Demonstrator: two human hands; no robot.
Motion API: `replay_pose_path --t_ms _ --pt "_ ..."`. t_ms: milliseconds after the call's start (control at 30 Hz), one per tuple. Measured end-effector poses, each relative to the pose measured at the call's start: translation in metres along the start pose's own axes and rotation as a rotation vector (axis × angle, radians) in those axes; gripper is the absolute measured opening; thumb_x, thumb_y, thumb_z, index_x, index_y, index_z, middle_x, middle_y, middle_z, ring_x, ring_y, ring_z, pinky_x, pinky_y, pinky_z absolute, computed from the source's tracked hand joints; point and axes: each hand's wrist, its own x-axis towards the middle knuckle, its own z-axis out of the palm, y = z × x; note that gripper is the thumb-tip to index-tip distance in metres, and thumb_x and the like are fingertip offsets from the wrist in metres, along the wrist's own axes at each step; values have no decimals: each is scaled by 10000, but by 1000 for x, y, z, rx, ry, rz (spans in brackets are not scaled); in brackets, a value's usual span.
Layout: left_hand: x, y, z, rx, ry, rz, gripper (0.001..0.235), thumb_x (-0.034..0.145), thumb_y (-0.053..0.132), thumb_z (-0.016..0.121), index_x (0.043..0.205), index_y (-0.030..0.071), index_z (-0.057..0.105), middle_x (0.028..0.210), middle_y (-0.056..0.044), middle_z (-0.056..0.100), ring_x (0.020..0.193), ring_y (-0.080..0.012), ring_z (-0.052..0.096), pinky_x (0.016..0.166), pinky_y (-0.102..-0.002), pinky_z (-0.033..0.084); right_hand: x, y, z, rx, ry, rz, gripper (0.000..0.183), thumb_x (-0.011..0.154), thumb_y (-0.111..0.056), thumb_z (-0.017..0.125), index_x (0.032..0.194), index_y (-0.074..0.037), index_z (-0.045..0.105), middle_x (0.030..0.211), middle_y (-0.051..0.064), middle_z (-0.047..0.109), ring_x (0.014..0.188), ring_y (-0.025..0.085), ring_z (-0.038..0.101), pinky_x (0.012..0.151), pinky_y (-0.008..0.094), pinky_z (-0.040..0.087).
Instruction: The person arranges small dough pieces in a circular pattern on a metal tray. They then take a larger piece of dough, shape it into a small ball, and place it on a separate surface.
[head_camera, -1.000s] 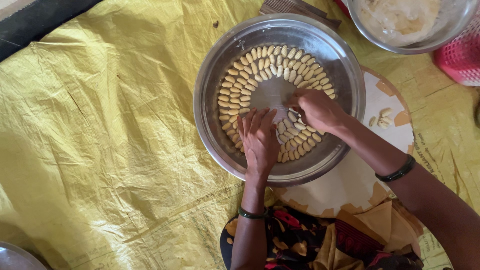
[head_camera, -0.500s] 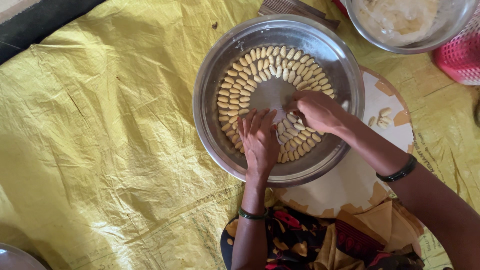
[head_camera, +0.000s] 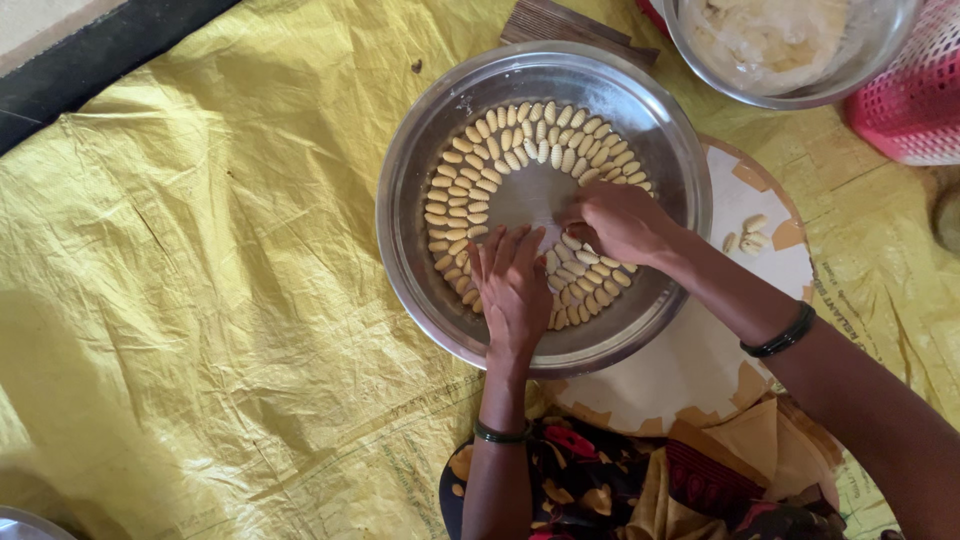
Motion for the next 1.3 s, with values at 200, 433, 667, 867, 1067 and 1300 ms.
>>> replay_pose_path --t_ms 200,433,667,867,1067,1300 --pt "0 -1 0 -7 -3 0 393 836 14 717 1218 103 700 1248 -103 691 1300 -352 553 1196 -646 273 1 -1 2 46 54 5 170 857 -151 738 1018 -179 783 972 62 733 920 301 703 826 433 570" --pt "0 6 -1 -29 -37 30 394 835 24 720 1223 89 695 1267 -122 685 1319 -370 537 1187 -650 251 -11 7 -9 178 113 143 116 913 -155 724 1018 -138 769 957 50 767 835 220 745 761 378 602" --pt "1 8 7 2 -66 95 380 871 82 725 1251 93 706 1338 -126 669 1361 -357 526 1223 -614 273 -101 70 -41 224 362 414 191 931 -69 673 1078 -121 784 1022 95 784 823 218 758 746 360 597" --pt "2 12 12 -2 -63 91 364 873 97 725 1237 88 715 1333 -141 671 1357 -364 525 1194 -631 290 -148 106 -32 -44 113 654 311 817 -236 806 1095 -97 782 1030 158 770 950 321 725 847 437 566" --pt "3 16 19 -11 -58 122 345 888 95 717 1234 95 721 1325 -127 679 1351 -359 536 1193 -657 287 -151 101 -2 2 80 672 639 694 -393 910 1168 -35 675 1115 233 612 946 394 676 826 460 553" --pt "3 -7 24 -144 69 91 285 918 74 704 1200 100 736 1326 -119 692 1340 -365 570 1162 -559 430 -158 102 32 71 232 518 313 731 -212 824 1012 -100 740 1058 159 636 986 322 666 887 426 566"
